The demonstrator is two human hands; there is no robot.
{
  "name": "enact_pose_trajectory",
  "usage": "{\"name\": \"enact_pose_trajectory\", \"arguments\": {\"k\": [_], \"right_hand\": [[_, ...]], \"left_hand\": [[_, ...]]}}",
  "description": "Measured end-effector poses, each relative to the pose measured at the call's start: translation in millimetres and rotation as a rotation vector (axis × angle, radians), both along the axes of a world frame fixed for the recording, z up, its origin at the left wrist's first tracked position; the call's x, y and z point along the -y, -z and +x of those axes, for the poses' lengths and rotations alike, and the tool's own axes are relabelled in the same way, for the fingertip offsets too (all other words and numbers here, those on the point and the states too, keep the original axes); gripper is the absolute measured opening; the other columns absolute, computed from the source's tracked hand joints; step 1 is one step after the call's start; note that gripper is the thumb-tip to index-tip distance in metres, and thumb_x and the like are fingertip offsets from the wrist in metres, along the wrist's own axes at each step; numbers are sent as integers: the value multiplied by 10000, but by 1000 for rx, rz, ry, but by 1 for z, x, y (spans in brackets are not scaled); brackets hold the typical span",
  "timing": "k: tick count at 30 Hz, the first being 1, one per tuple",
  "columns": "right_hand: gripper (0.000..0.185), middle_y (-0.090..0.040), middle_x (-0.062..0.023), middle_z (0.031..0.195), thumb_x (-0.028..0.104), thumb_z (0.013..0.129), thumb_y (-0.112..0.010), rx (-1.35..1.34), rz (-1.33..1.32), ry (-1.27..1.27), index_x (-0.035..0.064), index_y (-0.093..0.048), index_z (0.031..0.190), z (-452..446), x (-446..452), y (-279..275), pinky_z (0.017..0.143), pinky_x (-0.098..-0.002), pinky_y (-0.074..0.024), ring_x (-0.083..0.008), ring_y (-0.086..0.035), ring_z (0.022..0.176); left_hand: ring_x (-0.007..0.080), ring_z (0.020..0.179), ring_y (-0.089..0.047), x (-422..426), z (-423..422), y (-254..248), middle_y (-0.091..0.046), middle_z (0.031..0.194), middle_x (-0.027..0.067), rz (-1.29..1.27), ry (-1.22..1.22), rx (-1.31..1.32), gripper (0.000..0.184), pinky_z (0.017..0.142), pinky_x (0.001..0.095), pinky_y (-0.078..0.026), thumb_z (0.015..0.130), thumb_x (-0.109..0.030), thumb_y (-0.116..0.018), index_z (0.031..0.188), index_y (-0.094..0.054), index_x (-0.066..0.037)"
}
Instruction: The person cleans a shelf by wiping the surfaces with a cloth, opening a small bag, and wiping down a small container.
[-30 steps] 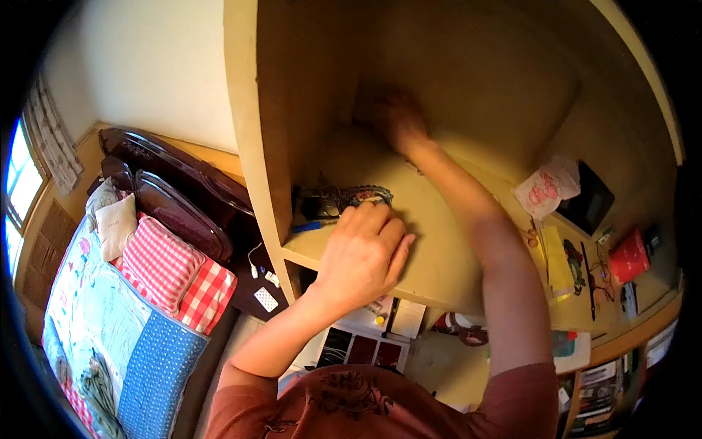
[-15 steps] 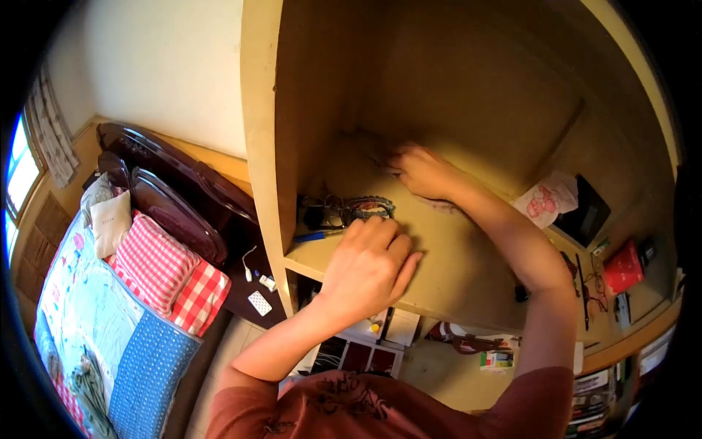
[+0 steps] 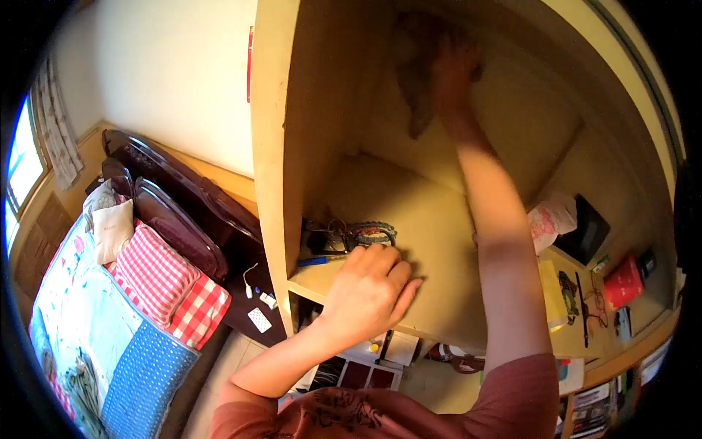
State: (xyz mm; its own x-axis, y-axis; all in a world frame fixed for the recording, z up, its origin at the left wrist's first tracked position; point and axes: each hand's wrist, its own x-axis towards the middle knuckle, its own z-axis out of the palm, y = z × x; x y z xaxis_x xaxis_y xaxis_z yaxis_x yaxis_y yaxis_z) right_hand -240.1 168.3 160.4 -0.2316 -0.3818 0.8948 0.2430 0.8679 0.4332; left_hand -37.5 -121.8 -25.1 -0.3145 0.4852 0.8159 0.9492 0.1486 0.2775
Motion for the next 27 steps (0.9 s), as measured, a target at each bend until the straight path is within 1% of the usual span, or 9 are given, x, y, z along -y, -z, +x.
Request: {"name": "enact_pose_trajectory", "arguments": {"k": [3, 8, 12, 14, 18, 20, 21, 23, 27], "right_hand": [[457, -496, -224, 1498, 165, 909, -603, 148, 216, 322, 7, -649, 1335, -4, 16, 47, 1168, -659, -281, -436, -417, 1386], [548, -449, -206, 1509, 90, 875, -591, 164, 10, 113, -36, -558, 1408, -28, 19, 102, 1120, -622, -327, -373, -432, 1368], [512, -458, -244, 1488, 97, 905, -553, 289, 103, 43, -53, -552, 1395, -20, 6, 149, 1085, -609, -375, -431, -452, 1334], [478, -501, -281, 1421, 92, 919, -531, 557, -195, -227, -63, -551, 1372, 0, 18, 156, 1053, -563, -420, -479, -491, 1270], [407, -546, -276, 1361, 68, 912, -523, 548, -58, -323, -26, -620, 1296, 2, 5, 176, 1046, -511, -442, -495, -522, 1220], [361, -597, -227, 1318, 42, 882, -537, 926, -334, -355, 14, -690, 1207, 0, 4, 179, 1069, -508, -436, -437, -553, 1219], [361, -597, -227, 1318, 42, 882, -537, 924, -337, -352, 14, -690, 1207, -2, 0, 184, 1069, -508, -436, -437, -553, 1219], [338, -640, -187, 1276, 64, 859, -562, 806, -10, -268, 53, -738, 1148, -9, -5, 194, 1083, -498, -436, -401, -569, 1228], [360, -666, -160, 1261, 95, 828, -599, 821, 223, -44, 76, -746, 1156, 18, 30, 171, 1105, -486, -424, -369, -575, 1239]], "left_hand": [[304, 809, -571, 1, 1, -2, -587, 868, 119, -22, -12, 4, 204, 728, 419, -445, 869, -229, -748, 829, -666, -46], [301, 814, -567, 1, 3, -3, -579, 856, 118, -32, -18, -3, 210, 732, 417, -443, 870, -235, -747, 826, -662, -49], [301, 823, -566, -1, 4, -2, -581, 855, 113, -59, -37, -7, 208, 736, 416, -443, 865, -237, -752, 832, -669, -49], [302, 824, -567, -1, 4, -1, -582, 854, 113, -55, -35, -13, 209, 735, 416, -443, 863, -238, -753, 832, -672, -49], [300, 826, -571, -2, 3, 0, -584, 849, 110, -49, -39, -25, 209, 732, 417, -444, 857, -239, -758, 827, -676, -49], [299, 826, -572, -1, 3, 1, -587, 848, 106, -61, -40, -27, 208, 731, 417, -445, 856, -238, -758, 825, -677, -49], [298, 827, -573, -1, 3, 1, -590, 847, 103, -72, -49, -27, 207, 731, 417, -445, 855, -236, -758, 823, -677, -49], [297, 827, -575, -1, 3, 0, -594, 847, 101, -66, -50, -31, 205, 731, 417, -446, 854, -235, -759, 824, -678, -49], [298, 829, -579, -2, 3, 2, -600, 846, 103, -61, -54, -28, 197, 734, 418, -447, 852, -229, -759, 827, -682, -50]]}}
